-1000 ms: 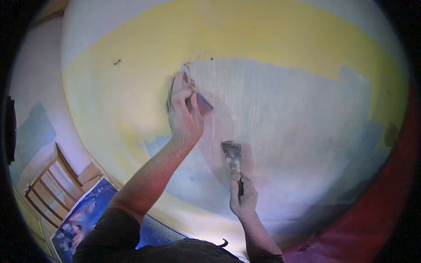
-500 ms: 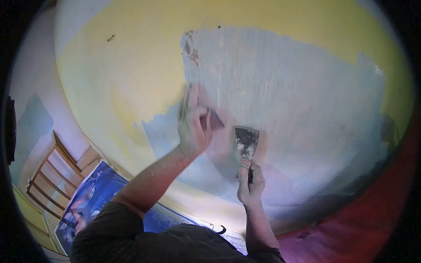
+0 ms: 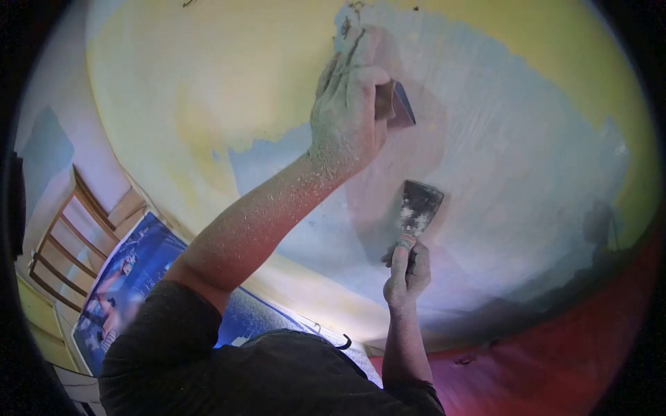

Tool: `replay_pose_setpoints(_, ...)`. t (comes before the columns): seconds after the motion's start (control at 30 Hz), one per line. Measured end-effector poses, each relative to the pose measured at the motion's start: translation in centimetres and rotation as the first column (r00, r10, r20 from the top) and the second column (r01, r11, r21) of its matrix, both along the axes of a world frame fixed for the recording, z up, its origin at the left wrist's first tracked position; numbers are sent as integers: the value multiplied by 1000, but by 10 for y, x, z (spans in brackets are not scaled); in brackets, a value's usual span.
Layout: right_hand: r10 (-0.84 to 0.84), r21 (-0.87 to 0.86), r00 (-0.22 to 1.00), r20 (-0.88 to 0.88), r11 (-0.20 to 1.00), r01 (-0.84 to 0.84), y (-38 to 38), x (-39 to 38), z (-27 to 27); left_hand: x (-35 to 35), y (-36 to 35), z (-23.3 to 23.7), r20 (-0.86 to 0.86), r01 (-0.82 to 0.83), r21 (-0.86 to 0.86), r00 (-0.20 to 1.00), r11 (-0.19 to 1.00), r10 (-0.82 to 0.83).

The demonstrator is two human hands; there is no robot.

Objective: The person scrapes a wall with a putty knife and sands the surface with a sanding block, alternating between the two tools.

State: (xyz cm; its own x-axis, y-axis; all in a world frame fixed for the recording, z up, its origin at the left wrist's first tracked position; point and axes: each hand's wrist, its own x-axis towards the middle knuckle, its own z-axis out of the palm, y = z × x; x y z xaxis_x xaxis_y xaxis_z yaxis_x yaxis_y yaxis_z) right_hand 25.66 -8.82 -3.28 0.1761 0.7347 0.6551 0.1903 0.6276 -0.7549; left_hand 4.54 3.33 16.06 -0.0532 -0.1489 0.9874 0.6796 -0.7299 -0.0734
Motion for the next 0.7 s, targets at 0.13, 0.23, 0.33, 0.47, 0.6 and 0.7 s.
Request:
replay_pose_setpoints(0.13, 20, 2, 1000, -13, 1000, -20, -2, 0, -5, -1, -9, -70, -51, 51, -146, 997, 988, -59)
replay_pose_setpoints(0.23, 31, -12, 998, 47, 999, -30, -6, 5, -2, -2, -18, -132, -66, 62, -206, 995, 977, -77)
replay_pose_setpoints(0.33, 17, -14, 1000, 9, 1000, -16, -7, 0, -3, 3, -22, -196, -103, -3, -289, 994, 957, -28)
replay_pose_setpoints(0.47, 82, -50, 996, 29, 996, -80, -7, 10, -13, 10, -26, -281, -168, -32, -387, 985, 922, -36)
replay_pose_setpoints(0.6, 65, -75, 996, 56, 995, -60, -5, 9, -14, 0, -26, -306, -196, -77, -460, 980, 885, -17)
replay_pose_setpoints(0.7, 47, -63, 998, 52, 997, -43, -3, 7, -17, 12, -27, -254, -90, -28, -415, 996, 910, -10)
